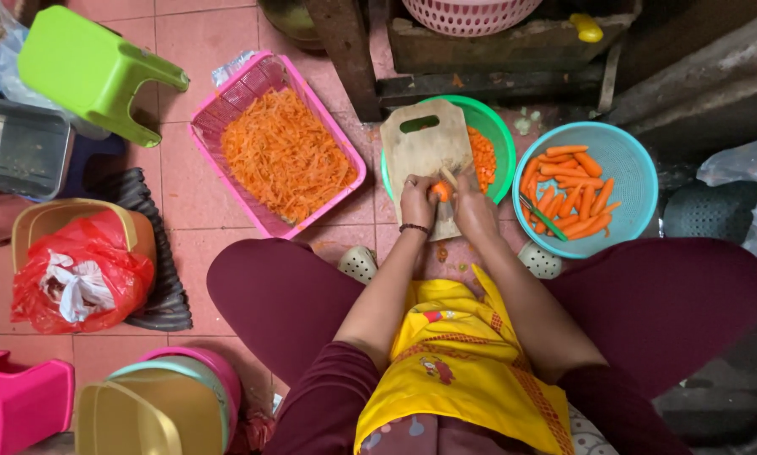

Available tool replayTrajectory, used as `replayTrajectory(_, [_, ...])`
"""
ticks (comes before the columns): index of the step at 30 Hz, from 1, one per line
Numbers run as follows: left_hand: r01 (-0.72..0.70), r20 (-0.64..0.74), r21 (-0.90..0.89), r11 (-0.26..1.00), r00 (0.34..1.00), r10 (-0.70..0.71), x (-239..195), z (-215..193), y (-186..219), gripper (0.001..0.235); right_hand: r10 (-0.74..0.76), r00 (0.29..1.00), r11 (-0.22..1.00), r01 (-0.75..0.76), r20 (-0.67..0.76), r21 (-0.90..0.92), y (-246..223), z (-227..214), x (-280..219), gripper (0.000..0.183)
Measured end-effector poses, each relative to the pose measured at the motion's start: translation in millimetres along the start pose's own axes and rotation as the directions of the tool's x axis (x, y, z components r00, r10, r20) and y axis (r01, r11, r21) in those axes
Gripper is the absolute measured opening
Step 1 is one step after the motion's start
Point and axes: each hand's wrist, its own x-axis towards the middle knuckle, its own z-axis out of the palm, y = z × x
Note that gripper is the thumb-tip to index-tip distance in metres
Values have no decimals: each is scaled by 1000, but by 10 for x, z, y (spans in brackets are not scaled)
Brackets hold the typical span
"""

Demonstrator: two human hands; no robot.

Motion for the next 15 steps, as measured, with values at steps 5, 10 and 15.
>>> replayTrajectory(5, [48, -3, 23, 999, 999, -48, 38, 53, -35, 27, -68, 997, 998, 68, 22, 10, -144, -237, -36, 19])
replayTrajectory(10, [62, 3, 61, 996, 998, -62, 41, 136, -160, 25, -54, 998, 999, 54, 45, 1, -191, -128, 20, 21])
replayTrajectory(15, [93, -27, 55, 994, 995, -92, 75, 35, -40, 14, -80, 995, 996, 82, 51, -23, -320, -204, -60, 36])
